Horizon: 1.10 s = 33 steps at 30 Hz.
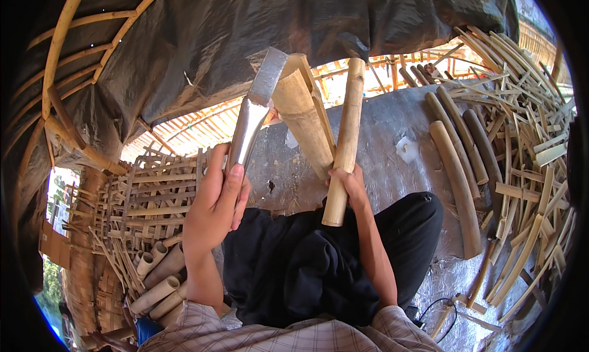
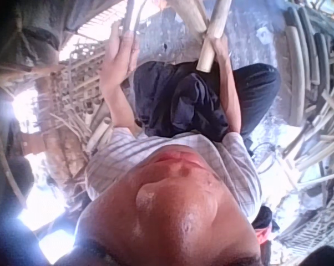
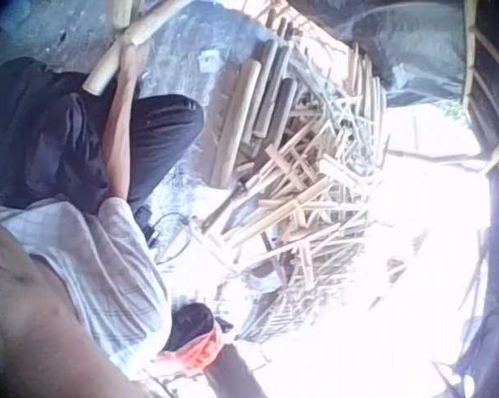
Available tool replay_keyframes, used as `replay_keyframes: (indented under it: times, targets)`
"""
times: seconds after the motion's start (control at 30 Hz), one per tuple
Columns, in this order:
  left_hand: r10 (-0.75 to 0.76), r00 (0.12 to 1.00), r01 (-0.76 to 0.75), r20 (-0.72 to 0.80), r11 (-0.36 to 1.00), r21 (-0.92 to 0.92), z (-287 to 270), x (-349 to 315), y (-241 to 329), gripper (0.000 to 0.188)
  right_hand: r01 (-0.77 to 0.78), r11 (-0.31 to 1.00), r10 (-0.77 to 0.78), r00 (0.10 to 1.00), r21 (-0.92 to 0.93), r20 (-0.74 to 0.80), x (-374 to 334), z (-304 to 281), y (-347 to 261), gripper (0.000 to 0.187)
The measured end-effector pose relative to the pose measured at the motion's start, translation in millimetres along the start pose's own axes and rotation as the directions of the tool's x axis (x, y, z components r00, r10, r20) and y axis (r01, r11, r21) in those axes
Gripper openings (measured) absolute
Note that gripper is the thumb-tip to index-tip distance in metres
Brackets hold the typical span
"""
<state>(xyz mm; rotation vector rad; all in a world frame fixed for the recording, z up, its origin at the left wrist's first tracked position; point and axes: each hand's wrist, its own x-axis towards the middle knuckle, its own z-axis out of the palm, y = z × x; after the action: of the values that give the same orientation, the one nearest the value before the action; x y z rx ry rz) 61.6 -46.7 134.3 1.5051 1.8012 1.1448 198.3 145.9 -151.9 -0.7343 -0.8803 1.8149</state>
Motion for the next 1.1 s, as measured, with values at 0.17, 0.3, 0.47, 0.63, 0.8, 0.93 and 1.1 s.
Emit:
replay_keyframes:
  times: [0.17, 0.3, 0.47, 0.63, 0.8, 0.93, 1.1]
  targets:
    - [-0.074, 0.990, 0.110, -0.120, 0.940, 0.322, 4.2, 1.2, 2.3, 0.037, -0.009, 1.000, 0.008, 1.000, -0.024, -0.025, 0.5, -1.5, -1.4, 0.051]
    - [0.009, 0.979, 0.097, -0.202, 0.855, 0.509, -1.4, -2.9, -6.0, 0.037, -0.023, 1.000, 0.022, 1.000, -0.020, -0.022, -1.2, 1.2, -0.7, 0.052]
    - [-0.007, 0.979, 0.108, -0.205, 0.866, 0.488, -2.5, -2.1, -0.6, 0.036, 0.079, 0.992, -0.081, 0.997, -0.101, -0.014, -2.6, 3.1, -2.0, 0.049]
    - [0.031, 0.976, 0.073, -0.215, 0.884, 0.462, 2.6, 15.4, -10.1, 0.036, 0.146, 0.989, -0.145, 0.982, -0.004, -0.119, 0.2, 17.3, 19.6, 0.044]
    - [0.054, 0.975, 0.066, -0.217, 0.857, 0.511, 9.2, 36.9, -3.9, 0.037, 0.131, 0.967, -0.084, 0.974, 0.219, -0.210, -8.1, 54.3, 42.8, 0.040]
    - [0.151, 0.972, -0.001, -0.182, 0.775, 0.632, -4.2, 54.2, -6.2, 0.032, 0.139, 0.925, -0.059, 0.972, 0.354, -0.227, -2.0, 51.6, 49.1, 0.046]
    - [0.171, 0.969, 0.021, -0.177, 0.660, 0.751, -35.6, 59.5, -5.0, 0.019, 0.125, 0.946, -0.076, 0.983, 0.299, -0.168, -4.4, 52.5, 54.8, 0.052]
